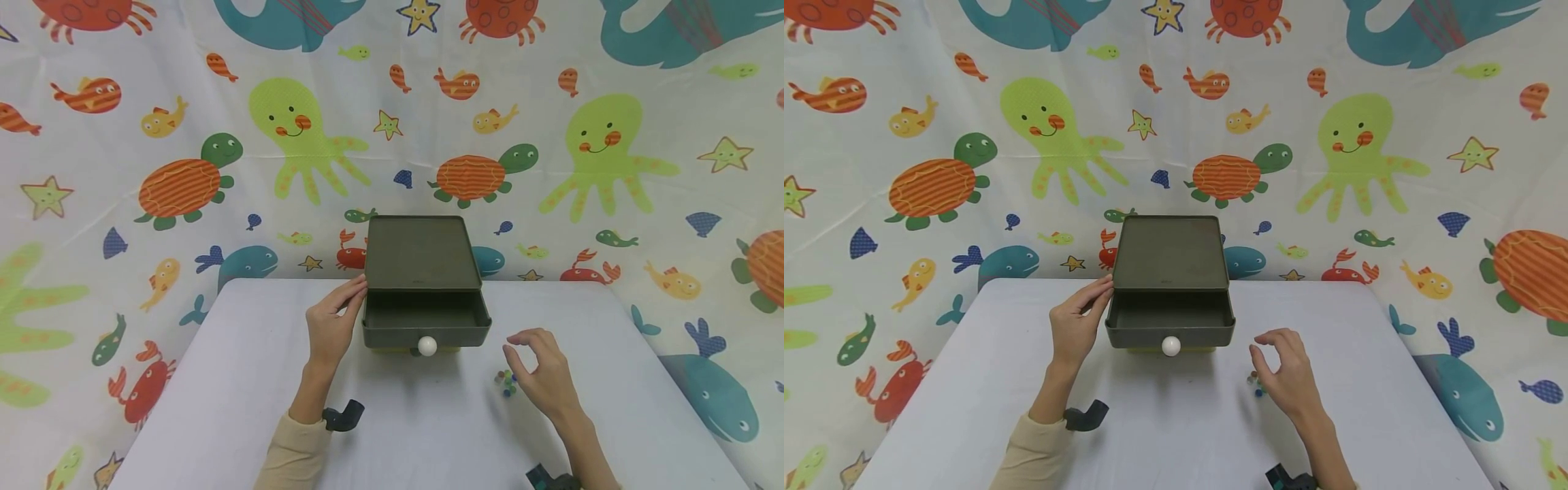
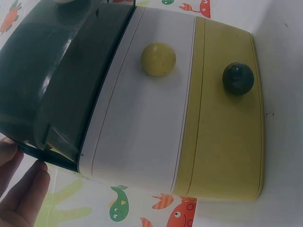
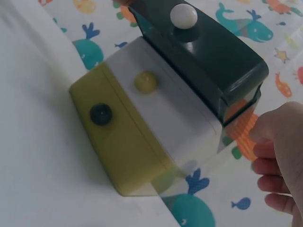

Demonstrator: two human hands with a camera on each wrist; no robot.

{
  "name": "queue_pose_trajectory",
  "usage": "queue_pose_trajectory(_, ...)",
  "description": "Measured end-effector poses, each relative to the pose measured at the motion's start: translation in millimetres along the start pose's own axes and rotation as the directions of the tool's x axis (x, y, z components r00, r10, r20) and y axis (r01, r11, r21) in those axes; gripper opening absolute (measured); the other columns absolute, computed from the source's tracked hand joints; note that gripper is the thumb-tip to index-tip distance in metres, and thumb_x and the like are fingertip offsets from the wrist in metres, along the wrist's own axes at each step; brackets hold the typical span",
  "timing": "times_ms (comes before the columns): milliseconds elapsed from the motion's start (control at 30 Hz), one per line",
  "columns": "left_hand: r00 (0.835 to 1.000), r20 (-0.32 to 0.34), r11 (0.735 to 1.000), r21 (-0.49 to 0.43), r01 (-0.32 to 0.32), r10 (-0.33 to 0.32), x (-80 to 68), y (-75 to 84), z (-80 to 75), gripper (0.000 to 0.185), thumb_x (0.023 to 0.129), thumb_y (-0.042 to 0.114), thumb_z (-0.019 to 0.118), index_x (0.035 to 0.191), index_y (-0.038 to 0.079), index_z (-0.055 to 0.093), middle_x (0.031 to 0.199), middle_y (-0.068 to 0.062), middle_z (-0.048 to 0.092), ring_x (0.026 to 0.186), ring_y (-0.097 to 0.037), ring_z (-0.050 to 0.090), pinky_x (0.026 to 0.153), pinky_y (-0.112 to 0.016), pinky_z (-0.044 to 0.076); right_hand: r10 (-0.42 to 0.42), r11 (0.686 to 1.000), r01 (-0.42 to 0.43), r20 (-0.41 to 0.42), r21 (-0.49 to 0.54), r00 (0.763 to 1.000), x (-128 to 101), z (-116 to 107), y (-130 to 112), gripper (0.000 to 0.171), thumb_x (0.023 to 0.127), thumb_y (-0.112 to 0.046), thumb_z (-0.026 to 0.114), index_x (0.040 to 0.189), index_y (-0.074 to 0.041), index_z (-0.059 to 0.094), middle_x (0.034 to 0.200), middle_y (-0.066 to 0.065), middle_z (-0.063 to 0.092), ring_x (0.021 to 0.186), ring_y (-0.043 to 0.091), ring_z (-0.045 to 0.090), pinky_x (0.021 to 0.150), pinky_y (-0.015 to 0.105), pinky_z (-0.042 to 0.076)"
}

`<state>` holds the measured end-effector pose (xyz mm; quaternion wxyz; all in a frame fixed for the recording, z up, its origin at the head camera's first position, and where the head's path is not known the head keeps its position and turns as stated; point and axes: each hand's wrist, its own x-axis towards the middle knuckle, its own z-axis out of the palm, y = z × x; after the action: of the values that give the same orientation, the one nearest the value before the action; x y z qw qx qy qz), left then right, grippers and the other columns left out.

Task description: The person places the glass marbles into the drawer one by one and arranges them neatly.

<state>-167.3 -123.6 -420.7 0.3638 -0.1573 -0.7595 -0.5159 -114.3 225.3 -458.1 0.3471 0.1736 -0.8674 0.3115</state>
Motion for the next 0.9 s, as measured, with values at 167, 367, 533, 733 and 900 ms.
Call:
queue_pose_trajectory(167,1.000,-0.006,1.000,0.001,-0.005,0.005,-0.4,1.0,-0.1,0.021,0.091,0.008,0.072,0.111,0.004,0.077,0.118,-0.010,0.075,0.107,-0.025,0.073,0.090,-0.012,0.055,0.023,1.000,-0.023,0.014,-0.009,1.000,-2.8,0.1,2.2,0.022,0.078,-0.001,0.080,0.097,-0.003,0.071,0.096,0.006,0.069,0.096,0.018,0.060,0.097,-0.006,0.033)
queue_pose_trajectory(367,1.000,-0.005,1.000,0.004,0.003,-0.003,-0.9,1.4,0.0,0.020,0.092,0.008,0.072,0.111,0.004,0.077,0.118,-0.009,0.075,0.108,-0.023,0.073,0.090,-0.013,0.056,0.042,0.999,-0.042,0.023,-0.013,0.999,-6.6,1.3,7.4,0.021,0.078,-0.002,0.081,0.097,-0.004,0.071,0.096,0.005,0.069,0.095,0.017,0.061,0.096,-0.007,0.034)
queue_pose_trajectory(533,1.000,-0.008,1.000,0.005,0.000,0.000,-0.5,0.6,0.9,0.020,0.091,0.008,0.072,0.111,0.003,0.077,0.118,-0.010,0.075,0.107,-0.025,0.073,0.089,-0.012,0.055,0.059,0.998,-0.058,0.033,-0.025,0.998,-9.3,2.1,12.2,0.021,0.079,-0.002,0.080,0.098,-0.005,0.071,0.098,0.004,0.070,0.096,0.017,0.061,0.095,-0.007,0.033)
queue_pose_trajectory(733,1.000,-0.007,1.000,0.008,-0.006,0.007,0.1,0.6,1.2,0.021,0.091,0.008,0.072,0.112,0.004,0.077,0.118,-0.011,0.075,0.107,-0.025,0.073,0.090,-0.012,0.055,0.063,0.998,-0.061,0.042,-0.031,0.997,-12.4,3.8,18.0,0.021,0.079,-0.002,0.081,0.097,-0.005,0.070,0.096,0.005,0.069,0.095,0.018,0.061,0.094,-0.008,0.032)
queue_pose_trajectory(900,1.000,-0.007,0.999,0.017,-0.029,0.029,0.5,-0.8,0.8,0.020,0.091,0.008,0.072,0.110,0.003,0.077,0.117,-0.010,0.075,0.106,-0.024,0.074,0.089,-0.013,0.056,0.070,0.997,-0.067,0.058,-0.049,0.996,-16.2,7.1,23.7,0.021,0.079,-0.002,0.081,0.097,-0.004,0.069,0.094,0.006,0.068,0.093,0.019,0.060,0.091,-0.006,0.033)
